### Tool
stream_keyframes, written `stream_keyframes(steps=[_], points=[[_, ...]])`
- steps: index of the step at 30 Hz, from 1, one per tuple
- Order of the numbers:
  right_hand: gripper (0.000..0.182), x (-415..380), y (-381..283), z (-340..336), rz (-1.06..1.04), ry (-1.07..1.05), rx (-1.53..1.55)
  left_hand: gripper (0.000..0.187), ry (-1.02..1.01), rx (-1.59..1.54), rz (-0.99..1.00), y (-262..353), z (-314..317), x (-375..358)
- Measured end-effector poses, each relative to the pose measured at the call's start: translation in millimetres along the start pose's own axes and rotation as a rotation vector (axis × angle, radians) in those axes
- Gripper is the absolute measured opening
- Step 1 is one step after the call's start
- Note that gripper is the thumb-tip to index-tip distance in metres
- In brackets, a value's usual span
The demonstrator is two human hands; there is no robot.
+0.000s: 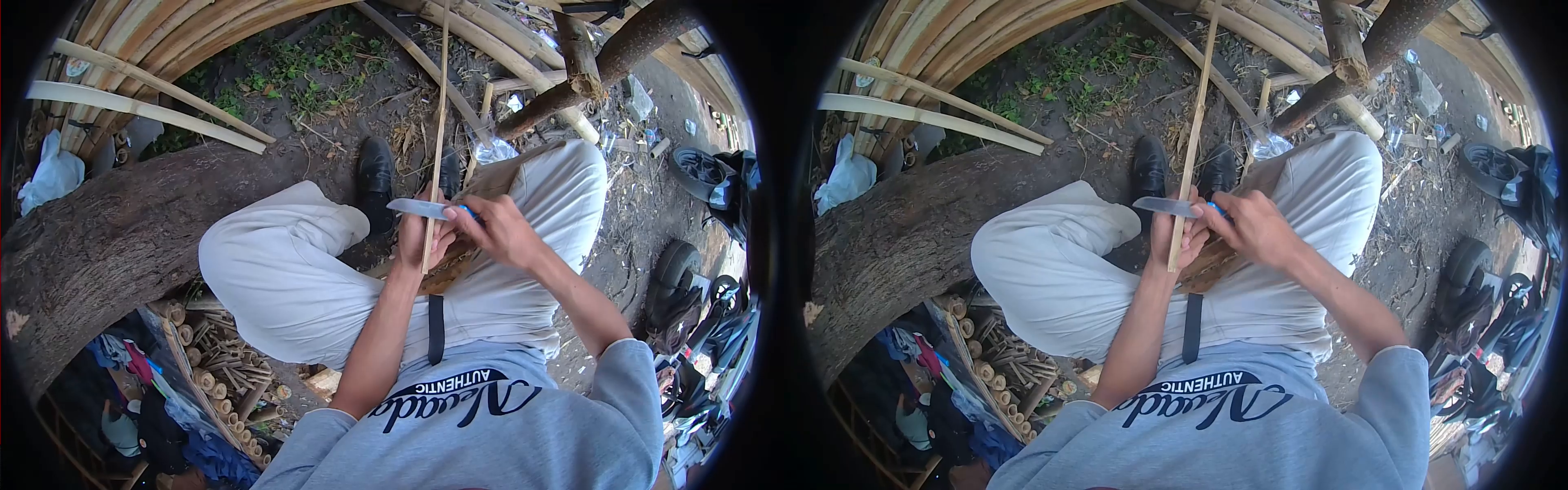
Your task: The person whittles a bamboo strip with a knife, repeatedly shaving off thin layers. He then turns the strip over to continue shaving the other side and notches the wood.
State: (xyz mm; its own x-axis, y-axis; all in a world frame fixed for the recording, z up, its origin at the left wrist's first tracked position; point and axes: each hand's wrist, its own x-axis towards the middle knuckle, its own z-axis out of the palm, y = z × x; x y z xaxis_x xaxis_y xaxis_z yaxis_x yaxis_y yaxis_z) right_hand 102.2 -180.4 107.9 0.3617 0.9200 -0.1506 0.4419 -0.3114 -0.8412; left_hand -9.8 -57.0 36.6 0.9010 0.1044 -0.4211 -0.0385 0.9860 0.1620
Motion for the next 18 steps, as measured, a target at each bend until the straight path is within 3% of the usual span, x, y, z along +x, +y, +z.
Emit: stream_keyframes(steps=[2, 3, 4, 6, 8, 9, 10, 12, 13, 15, 18], points=[[0.032, 7.0, 3.3, -4.9, 0.158, 0.118, 0.005, 0.034, 0.090, 0.019, -0.023, -1.9, 0.4, 1.2], [0.036, 2.3, 3.2, 5.8, 0.006, 0.151, 0.033, 0.034, 0.012, -0.001, 0.004, 0.0, -2.3, 3.9], [0.036, -2.8, 3.6, 8.9, 0.008, 0.150, 0.037, 0.034, -0.060, -0.023, 0.029, 0.8, -5.2, 4.0], [0.036, -10.2, 1.4, 8.6, 0.024, -0.012, 0.020, 0.036, -0.067, -0.032, 0.029, -1.9, -8.1, 1.1], [0.036, -1.6, 1.8, -3.1, 0.057, -0.043, -0.017, 0.025, -0.115, -0.084, -0.004, -4.6, -8.7, 6.0], [0.035, 2.5, 2.0, -2.6, 0.072, 0.044, -0.002, 0.026, 0.062, -0.063, -0.029, -0.5, 6.4, 1.2], [0.035, 4.9, 0.4, -0.7, 0.088, 0.131, 0.016, 0.026, 0.066, -0.063, -0.031, -1.2, 0.9, 2.3], [0.034, -12.0, -16.5, 13.5, -0.016, -0.095, 0.054, 0.026, -0.001, -0.002, 0.017, 3.0, -6.2, 7.0], [0.035, -17.9, -22.9, 15.5, -0.038, -0.124, 0.024, 0.027, -0.109, -0.011, -0.028, 7.1, -6.3, 3.3], [0.036, -14.8, -24.2, 7.4, -0.061, -0.154, -0.014, 0.027, -0.076, 0.041, 0.017, 6.1, 0.5, 4.1], [0.038, 0.4, -11.9, -3.2, 0.119, 0.022, 0.048, 0.025, -0.132, -0.028, 0.071, -0.9, -6.2, 7.8]])
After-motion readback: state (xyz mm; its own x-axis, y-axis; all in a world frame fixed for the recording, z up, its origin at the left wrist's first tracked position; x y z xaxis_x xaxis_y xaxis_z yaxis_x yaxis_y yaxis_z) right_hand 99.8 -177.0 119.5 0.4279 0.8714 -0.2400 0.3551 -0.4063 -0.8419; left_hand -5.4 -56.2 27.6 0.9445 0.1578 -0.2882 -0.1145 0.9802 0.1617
